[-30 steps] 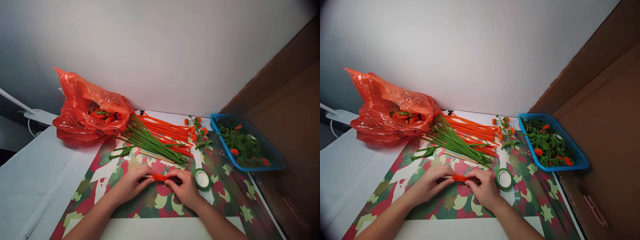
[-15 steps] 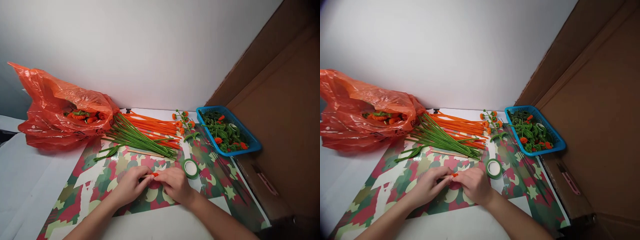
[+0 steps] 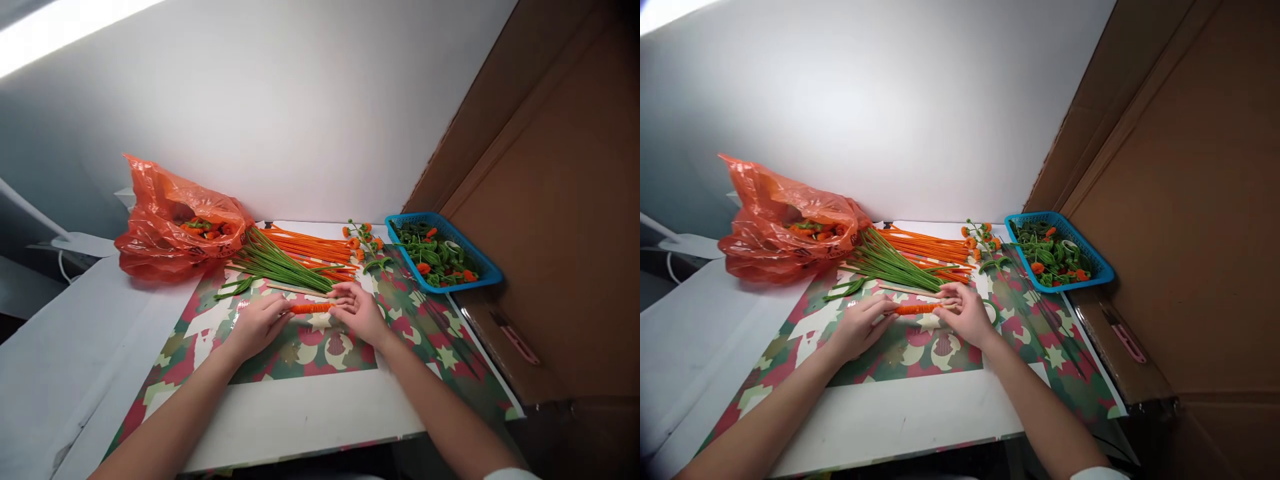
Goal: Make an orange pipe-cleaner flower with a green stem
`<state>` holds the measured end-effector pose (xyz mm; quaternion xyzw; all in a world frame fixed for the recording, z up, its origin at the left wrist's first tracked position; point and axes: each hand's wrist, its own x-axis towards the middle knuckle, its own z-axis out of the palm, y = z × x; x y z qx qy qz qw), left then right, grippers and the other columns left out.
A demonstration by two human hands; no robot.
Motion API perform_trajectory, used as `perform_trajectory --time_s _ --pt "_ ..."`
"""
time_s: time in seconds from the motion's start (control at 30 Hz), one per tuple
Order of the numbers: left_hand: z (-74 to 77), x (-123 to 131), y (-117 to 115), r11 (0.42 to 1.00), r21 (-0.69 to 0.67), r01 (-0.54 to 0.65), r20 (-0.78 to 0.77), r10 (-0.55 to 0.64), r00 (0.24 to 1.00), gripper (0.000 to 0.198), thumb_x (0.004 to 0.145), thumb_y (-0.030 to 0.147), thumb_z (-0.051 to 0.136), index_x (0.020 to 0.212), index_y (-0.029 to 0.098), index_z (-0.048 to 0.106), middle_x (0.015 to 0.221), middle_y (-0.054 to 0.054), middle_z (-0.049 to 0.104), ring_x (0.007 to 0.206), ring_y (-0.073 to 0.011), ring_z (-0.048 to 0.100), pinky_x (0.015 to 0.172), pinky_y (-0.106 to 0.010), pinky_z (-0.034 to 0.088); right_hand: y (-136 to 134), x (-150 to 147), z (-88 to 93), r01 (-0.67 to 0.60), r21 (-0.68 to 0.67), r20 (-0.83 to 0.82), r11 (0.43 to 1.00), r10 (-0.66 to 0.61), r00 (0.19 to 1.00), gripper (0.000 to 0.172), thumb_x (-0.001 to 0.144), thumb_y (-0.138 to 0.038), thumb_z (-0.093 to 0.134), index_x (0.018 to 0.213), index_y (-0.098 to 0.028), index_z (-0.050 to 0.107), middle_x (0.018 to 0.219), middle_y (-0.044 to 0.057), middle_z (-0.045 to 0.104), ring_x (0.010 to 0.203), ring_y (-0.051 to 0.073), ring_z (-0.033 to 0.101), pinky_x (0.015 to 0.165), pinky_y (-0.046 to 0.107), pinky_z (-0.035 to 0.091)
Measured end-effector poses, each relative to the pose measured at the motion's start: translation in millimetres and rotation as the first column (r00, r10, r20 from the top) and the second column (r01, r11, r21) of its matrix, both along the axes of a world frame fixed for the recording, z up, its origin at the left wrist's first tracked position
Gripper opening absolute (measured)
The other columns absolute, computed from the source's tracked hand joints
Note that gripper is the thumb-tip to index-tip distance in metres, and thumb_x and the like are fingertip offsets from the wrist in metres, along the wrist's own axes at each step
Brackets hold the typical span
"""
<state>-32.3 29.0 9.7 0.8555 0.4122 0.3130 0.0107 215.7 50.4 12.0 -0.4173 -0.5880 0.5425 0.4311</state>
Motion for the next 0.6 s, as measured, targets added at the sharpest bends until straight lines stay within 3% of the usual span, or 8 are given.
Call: perform_trajectory --time_s 0.07,0.13,0.23,0.3,0.43,0.6 --pt "1.0 -3 1 0.998 0.06 -0.029 0.027 0.027 0.999 0.016 0.095 0.023 0.043 0.092 0.018 0.058 0.077 -0.003 0.061 0.068 -0.0139 0.055 0.06 -0.024 0.043 6 5 3.6 0.041 -0.067 -0.062 0.997 -0.045 0.997 0.041 0.073 -0.04 0.073 0.104 -0.018 0.058 0.1 0.007 0.069 0.079 0.015 0.07 0.067 0.025 0.057" --pt "0.7 -4 0 0.993 0.107 -0.04 0.052 0.035 0.998 0.015 0.095 0.023 0.043 0.094 0.019 0.058 0.077 -0.003 0.061 0.068 -0.0137 0.055 0.062 -0.024 0.044 11 9 6.8 0.012 -0.202 -0.086 0.979 -0.03 0.996 0.043 0.078 -0.055 0.064 0.096 -0.016 0.06 0.087 0.007 0.071 0.066 0.015 0.07 0.055 0.022 0.055" --pt "-0.2 -2 0 0.986 0.163 -0.035 0.025 0.031 0.999 0.016 0.096 0.022 0.044 0.095 0.019 0.059 0.08 -0.004 0.062 0.071 -0.0142 0.056 0.064 -0.024 0.045 13 10 9.0 -0.148 -0.44 -0.05 0.886 0.141 0.989 0.059 0.081 -0.07 0.049 0.075 -0.012 0.06 0.059 0.007 0.067 0.044 0.014 0.064 0.037 0.019 0.046" --pt "-0.2 0 0 0.982 0.183 -0.033 -0.015 0.036 0.999 0.016 0.096 0.023 0.044 0.096 0.019 0.06 0.08 -0.004 0.062 0.071 -0.0144 0.055 0.063 -0.024 0.044 11 9 8.8 -0.227 -0.505 -0.045 0.832 0.238 0.97 0.061 0.08 -0.07 0.05 0.067 -0.011 0.058 0.051 0.007 0.064 0.038 0.013 0.06 0.032 0.017 0.04" --pt "0.6 2 1 0.986 0.164 -0.007 -0.064 0.017 0.998 0.015 0.095 0.021 0.045 0.094 0.018 0.059 0.079 -0.004 0.06 0.072 -0.0149 0.055 0.062 -0.024 0.043 7 5 7.8 -0.22 -0.456 -0.084 0.863 0.204 0.975 0.05 0.074 -0.061 0.064 0.07 -0.012 0.058 0.054 0.003 0.065 0.04 0.011 0.061 0.035 0.016 0.041" --pt "-1.6 2 2 0.997 0.083 0.005 -0.018 -0.004 1.0 0.016 0.096 0.021 0.043 0.098 0.017 0.059 0.083 -0.005 0.062 0.077 -0.0157 0.056 0.065 -0.024 0.044 2 1 2.6 -0.179 -0.357 -0.065 0.917 0.167 0.984 0.043 0.066 -0.052 0.074 0.074 -0.013 0.059 0.064 0.002 0.068 0.051 0.012 0.066 0.047 0.018 0.048"
